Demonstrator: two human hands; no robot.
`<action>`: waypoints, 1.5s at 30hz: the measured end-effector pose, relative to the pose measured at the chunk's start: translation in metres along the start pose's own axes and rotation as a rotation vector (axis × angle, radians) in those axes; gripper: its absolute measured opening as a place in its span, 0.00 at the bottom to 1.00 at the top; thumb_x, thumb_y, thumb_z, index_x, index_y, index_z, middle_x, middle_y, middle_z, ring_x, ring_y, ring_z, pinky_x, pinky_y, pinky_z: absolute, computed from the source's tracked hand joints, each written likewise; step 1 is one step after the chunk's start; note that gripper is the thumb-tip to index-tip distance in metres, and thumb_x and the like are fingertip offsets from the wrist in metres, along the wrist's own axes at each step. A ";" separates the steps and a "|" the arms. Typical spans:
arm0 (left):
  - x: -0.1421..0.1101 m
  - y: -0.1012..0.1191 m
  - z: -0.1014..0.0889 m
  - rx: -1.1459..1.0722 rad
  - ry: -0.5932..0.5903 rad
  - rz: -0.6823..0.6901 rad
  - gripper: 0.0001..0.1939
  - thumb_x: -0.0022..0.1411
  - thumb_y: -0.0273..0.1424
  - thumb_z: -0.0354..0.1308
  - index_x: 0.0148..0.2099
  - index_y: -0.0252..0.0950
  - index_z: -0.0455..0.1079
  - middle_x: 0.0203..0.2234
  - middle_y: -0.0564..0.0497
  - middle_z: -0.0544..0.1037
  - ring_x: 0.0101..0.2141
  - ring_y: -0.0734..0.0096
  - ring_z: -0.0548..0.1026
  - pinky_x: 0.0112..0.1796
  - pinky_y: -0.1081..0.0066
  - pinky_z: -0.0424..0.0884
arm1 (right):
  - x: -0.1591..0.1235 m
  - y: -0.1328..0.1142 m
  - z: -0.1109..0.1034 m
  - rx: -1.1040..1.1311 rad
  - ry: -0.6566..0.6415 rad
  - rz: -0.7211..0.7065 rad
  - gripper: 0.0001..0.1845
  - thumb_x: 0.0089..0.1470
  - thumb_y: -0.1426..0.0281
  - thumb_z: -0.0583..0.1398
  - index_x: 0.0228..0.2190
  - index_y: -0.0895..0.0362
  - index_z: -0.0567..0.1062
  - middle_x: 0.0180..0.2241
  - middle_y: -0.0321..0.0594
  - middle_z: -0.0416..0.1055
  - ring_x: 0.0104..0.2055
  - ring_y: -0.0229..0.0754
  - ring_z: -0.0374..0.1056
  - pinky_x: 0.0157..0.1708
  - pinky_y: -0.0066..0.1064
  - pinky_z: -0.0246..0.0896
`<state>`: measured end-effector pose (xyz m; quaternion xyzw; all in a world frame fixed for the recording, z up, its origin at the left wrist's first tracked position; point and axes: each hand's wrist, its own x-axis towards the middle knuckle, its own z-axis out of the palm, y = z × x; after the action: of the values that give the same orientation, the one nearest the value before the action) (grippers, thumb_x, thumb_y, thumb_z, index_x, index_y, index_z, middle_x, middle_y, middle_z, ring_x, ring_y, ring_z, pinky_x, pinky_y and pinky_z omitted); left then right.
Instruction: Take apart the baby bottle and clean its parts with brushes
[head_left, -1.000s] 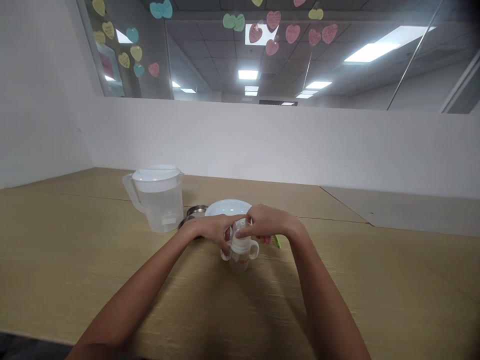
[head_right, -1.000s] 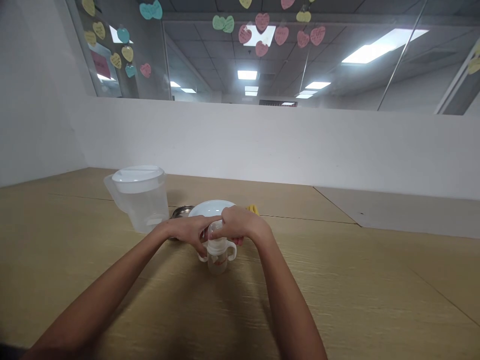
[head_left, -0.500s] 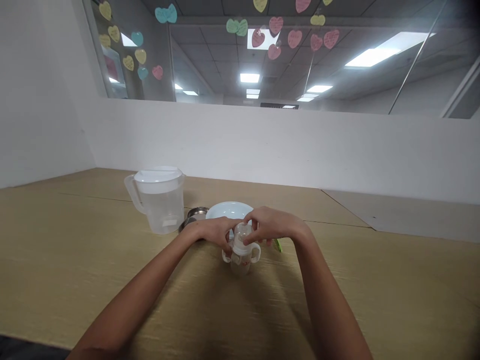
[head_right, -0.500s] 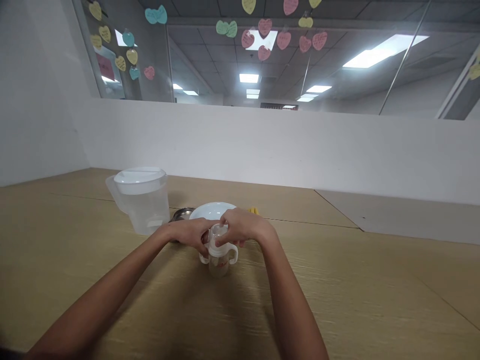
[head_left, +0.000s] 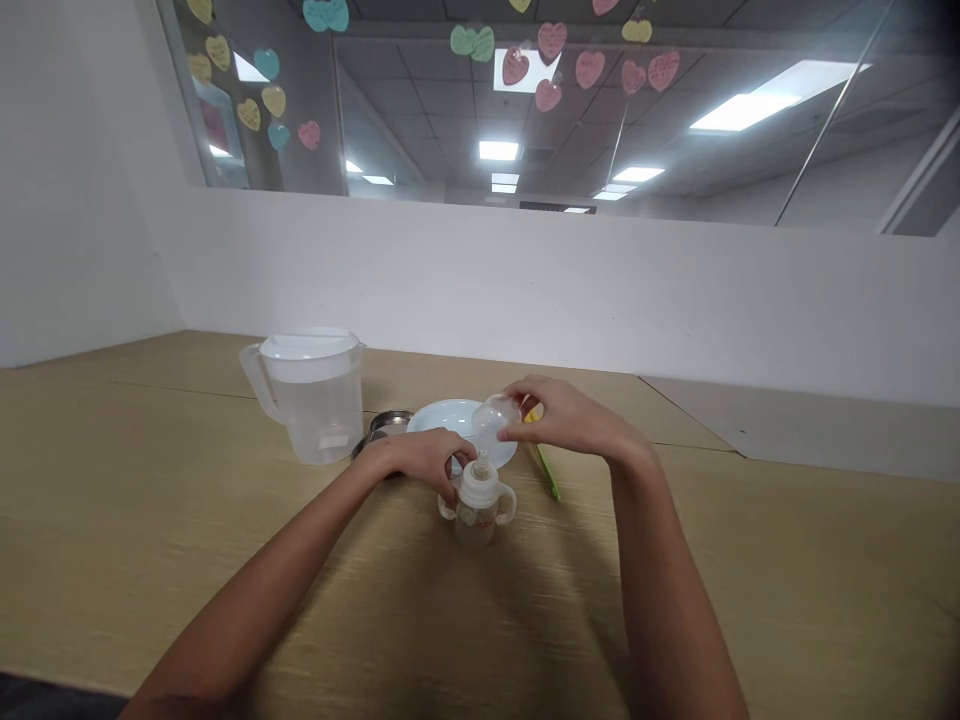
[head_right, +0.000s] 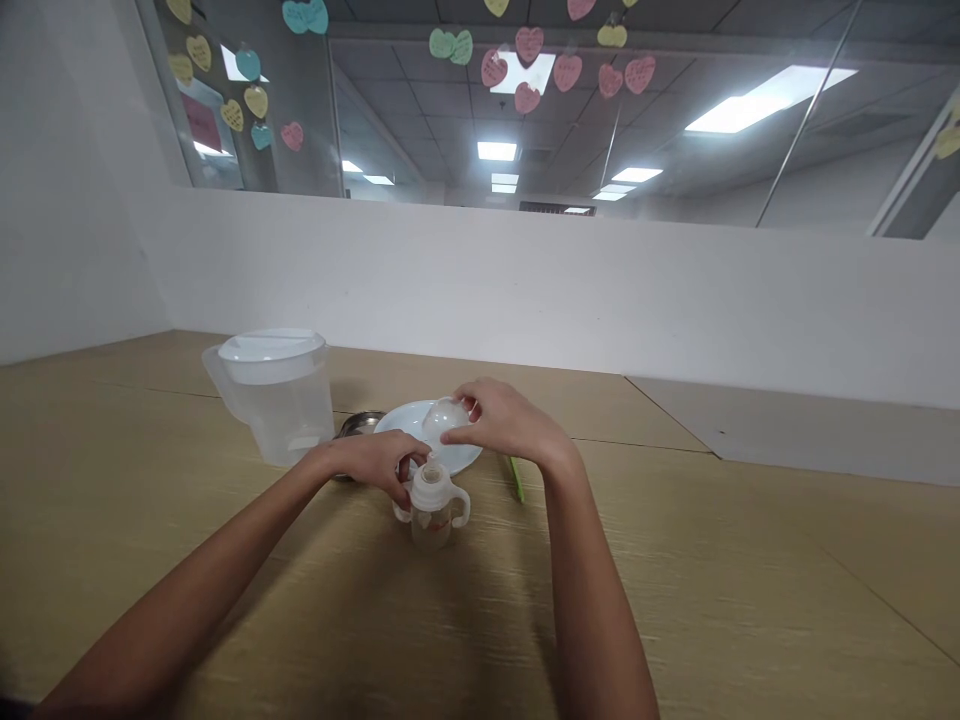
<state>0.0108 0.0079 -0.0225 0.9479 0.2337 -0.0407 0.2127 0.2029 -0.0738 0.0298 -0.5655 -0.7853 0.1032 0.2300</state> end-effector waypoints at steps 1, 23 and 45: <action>0.000 0.000 0.000 -0.008 0.003 0.017 0.16 0.40 0.29 0.64 0.36 0.35 0.68 0.24 0.58 0.71 0.26 0.75 0.67 0.28 0.77 0.60 | 0.003 0.004 0.003 -0.003 0.023 0.010 0.20 0.43 0.63 0.62 0.40 0.59 0.72 0.40 0.41 0.69 0.39 0.40 0.64 0.35 0.27 0.58; 0.001 0.001 0.001 -0.025 -0.025 0.012 0.16 0.41 0.30 0.64 0.36 0.35 0.69 0.24 0.57 0.71 0.26 0.75 0.67 0.28 0.77 0.60 | 0.043 0.029 0.056 -0.249 -0.116 0.142 0.17 0.54 0.63 0.54 0.39 0.61 0.73 0.42 0.47 0.71 0.40 0.43 0.67 0.35 0.27 0.55; 0.002 -0.002 0.003 0.034 -0.004 -0.004 0.15 0.40 0.30 0.65 0.34 0.35 0.69 0.25 0.56 0.73 0.28 0.72 0.69 0.28 0.76 0.60 | 0.055 0.039 0.088 -0.337 -0.111 0.199 0.18 0.50 0.61 0.58 0.40 0.58 0.71 0.42 0.45 0.71 0.42 0.45 0.67 0.34 0.29 0.55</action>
<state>0.0112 0.0095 -0.0261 0.9509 0.2343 -0.0469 0.1968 0.1793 -0.0003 -0.0503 -0.6644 -0.7430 0.0235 0.0772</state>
